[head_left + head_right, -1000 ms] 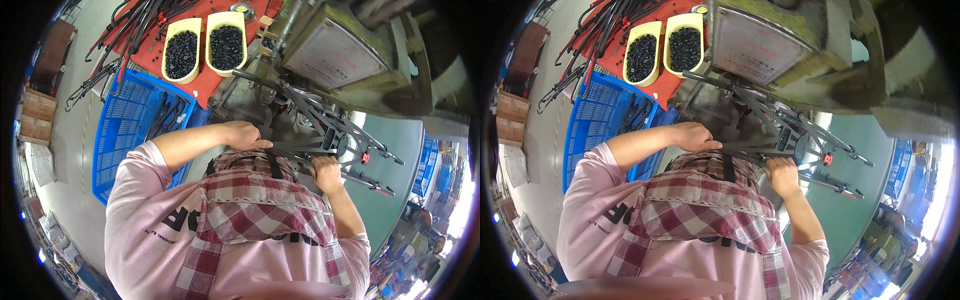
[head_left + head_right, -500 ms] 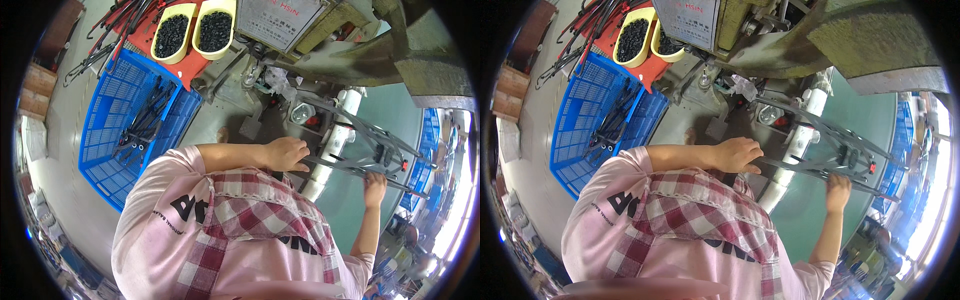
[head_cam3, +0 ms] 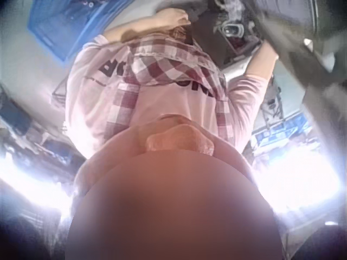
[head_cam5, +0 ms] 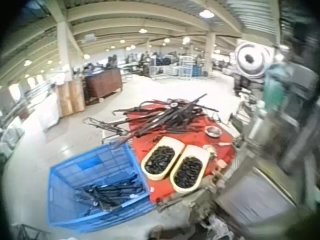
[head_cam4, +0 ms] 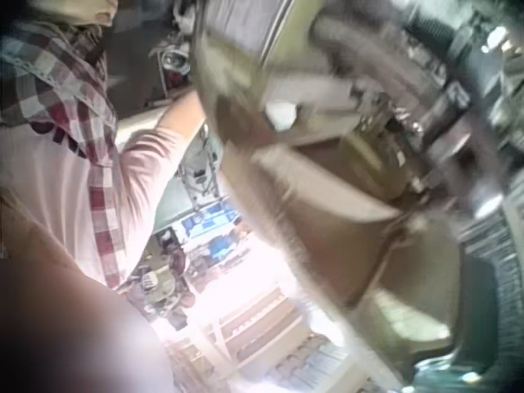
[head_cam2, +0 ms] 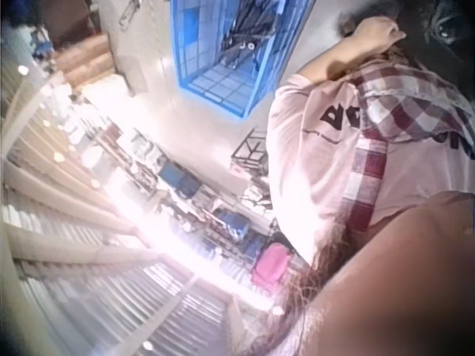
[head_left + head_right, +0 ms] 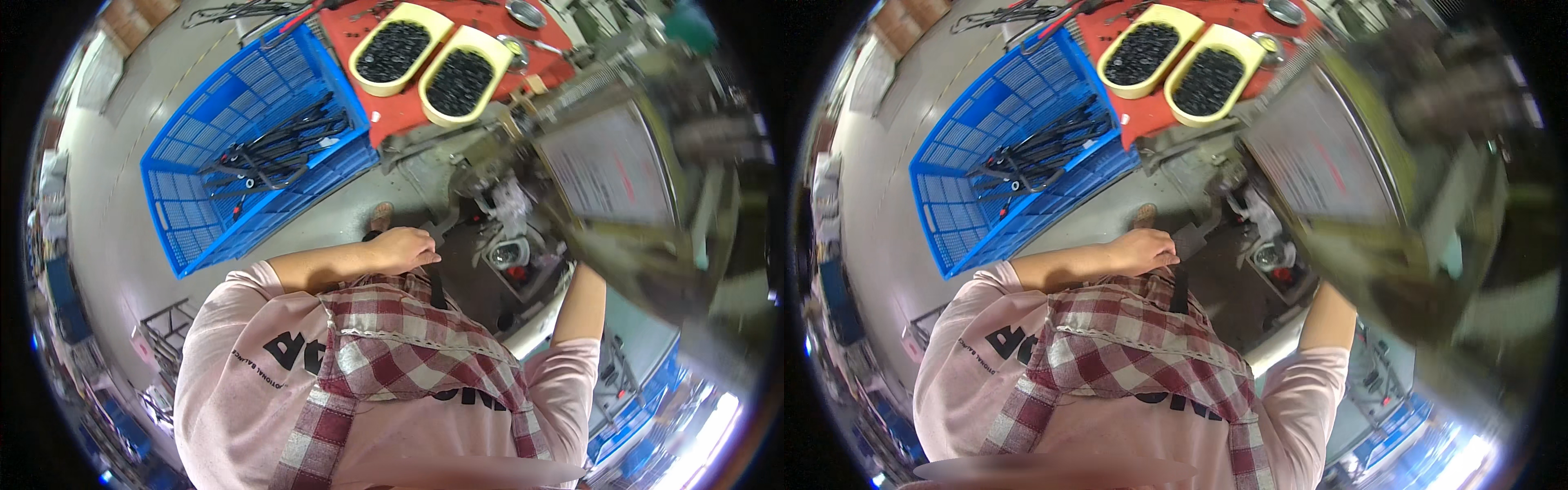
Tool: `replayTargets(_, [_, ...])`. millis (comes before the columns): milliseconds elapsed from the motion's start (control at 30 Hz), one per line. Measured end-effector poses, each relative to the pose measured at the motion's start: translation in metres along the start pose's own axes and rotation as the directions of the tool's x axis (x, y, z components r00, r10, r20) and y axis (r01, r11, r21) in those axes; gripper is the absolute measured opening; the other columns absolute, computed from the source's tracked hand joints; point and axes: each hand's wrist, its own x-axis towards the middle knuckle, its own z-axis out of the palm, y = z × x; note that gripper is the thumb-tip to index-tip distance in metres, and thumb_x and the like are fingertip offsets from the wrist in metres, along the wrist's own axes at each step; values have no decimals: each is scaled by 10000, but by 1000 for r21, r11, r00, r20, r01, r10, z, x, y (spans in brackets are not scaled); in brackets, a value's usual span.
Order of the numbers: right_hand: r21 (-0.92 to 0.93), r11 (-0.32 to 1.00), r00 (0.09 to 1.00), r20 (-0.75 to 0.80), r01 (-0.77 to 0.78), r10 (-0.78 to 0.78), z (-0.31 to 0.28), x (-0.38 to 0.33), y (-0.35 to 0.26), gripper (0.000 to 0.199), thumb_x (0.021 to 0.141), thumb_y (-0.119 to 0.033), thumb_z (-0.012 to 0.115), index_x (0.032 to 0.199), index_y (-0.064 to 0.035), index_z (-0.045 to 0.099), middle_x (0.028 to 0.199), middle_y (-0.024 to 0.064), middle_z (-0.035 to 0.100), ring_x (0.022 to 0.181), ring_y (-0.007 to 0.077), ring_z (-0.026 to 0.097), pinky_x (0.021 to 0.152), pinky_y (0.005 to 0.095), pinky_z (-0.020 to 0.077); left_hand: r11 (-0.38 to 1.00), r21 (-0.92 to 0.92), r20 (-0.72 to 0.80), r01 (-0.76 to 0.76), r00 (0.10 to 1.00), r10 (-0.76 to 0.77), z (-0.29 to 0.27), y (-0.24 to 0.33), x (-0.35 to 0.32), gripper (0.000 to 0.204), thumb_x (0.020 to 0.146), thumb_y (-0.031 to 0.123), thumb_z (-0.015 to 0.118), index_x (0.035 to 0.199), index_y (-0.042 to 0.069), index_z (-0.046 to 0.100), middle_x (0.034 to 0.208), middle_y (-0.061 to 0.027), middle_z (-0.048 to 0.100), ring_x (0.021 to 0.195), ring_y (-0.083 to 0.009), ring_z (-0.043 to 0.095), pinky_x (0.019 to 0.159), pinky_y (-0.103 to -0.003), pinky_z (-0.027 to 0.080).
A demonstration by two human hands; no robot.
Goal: The person repeatedly picks long black bicycle stay rods from a blue crate, places them into a press machine, and operates the lever to attach small black plastic end caps. The finished rods are placed on a nearby green table. The process is repeated continuously throughout the clip.
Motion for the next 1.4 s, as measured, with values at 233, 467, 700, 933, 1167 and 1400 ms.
replayTargets(233, [3, 996, 964, 255, -85, 81, 73, 102, -56, 204, 841, -176, 671, 981, -35, 717, 986, 185, 705, 916, 369, 672, 807, 446, 540, 973, -89, -144, 212, 964, -223, -77, -71, -22, 386, 987, 395, 509, 998, 36, 650, 1005, -156, 636, 980, -370, 609, 856, -451, 487])
replayTargets(467, [-3, 976, 947, 241, -220, 214, 90, 114, -50, 170, 815, -171, 686, 941, -64, 720, 979, 157, 714, 919, 359, 676, 802, 447, 540, 966, -94, -99, 239, 964, -248, -121, -111, 1, 396, 983, 393, 522, 951, 15, 633, 987, -188, 634, 959, -389, 608, 835, -467, 484])
replayTargets(700, [-45, 975, 948, 231, -216, 220, 107, 103, -21, 235, 807, -269, 695, 906, -58, 724, 934, 182, 712, 920, 369, 675, 810, 450, 531, 991, -69, -132, 117, 983, -125, -120, -106, 25, 322, 953, 358, 586, 925, 41, 640, 926, -155, 646, 917, -354, 627, 797, -445, 504])
replayTargets(933, [66, 991, 947, 309, -118, 92, 100, 123, -43, 271, 823, -269, 681, 966, -39, 677, 943, 171, 684, 853, 358, 639, 770, 452, 523, 971, -139, -226, 196, 948, -223, -63, -80, -15, 300, 944, 335, 597, 932, 39, 638, 944, -156, 646, 939, -358, 619, 821, -450, 497])
replayTargets(1167, [109, 993, 966, 259, -36, 7, 101, 139, -48, 279, 825, -280, 694, 980, -48, 675, 927, 128, 671, 844, 298, 619, 776, 406, 502, 946, -222, -353, 237, 885, -304, 18, -39, -71, 269, 942, 296, 592, 962, 32, 638, 953, -173, 642, 924, -381, 615, 809, -453, 498])
replayTargets(1400, [204, 979, 964, 256, 19, -72, 107, 157, -43, 289, 828, -291, 707, 994, -58, 673, 911, 86, 657, 836, 239, 599, 782, 359, 482, 845, -306, -349, 439, 773, -529, 90, -23, -125, 323, 955, 323, 584, 1014, 11, 642, 1007, -199, 642, 950, -406, 612, 839, -452, 499])
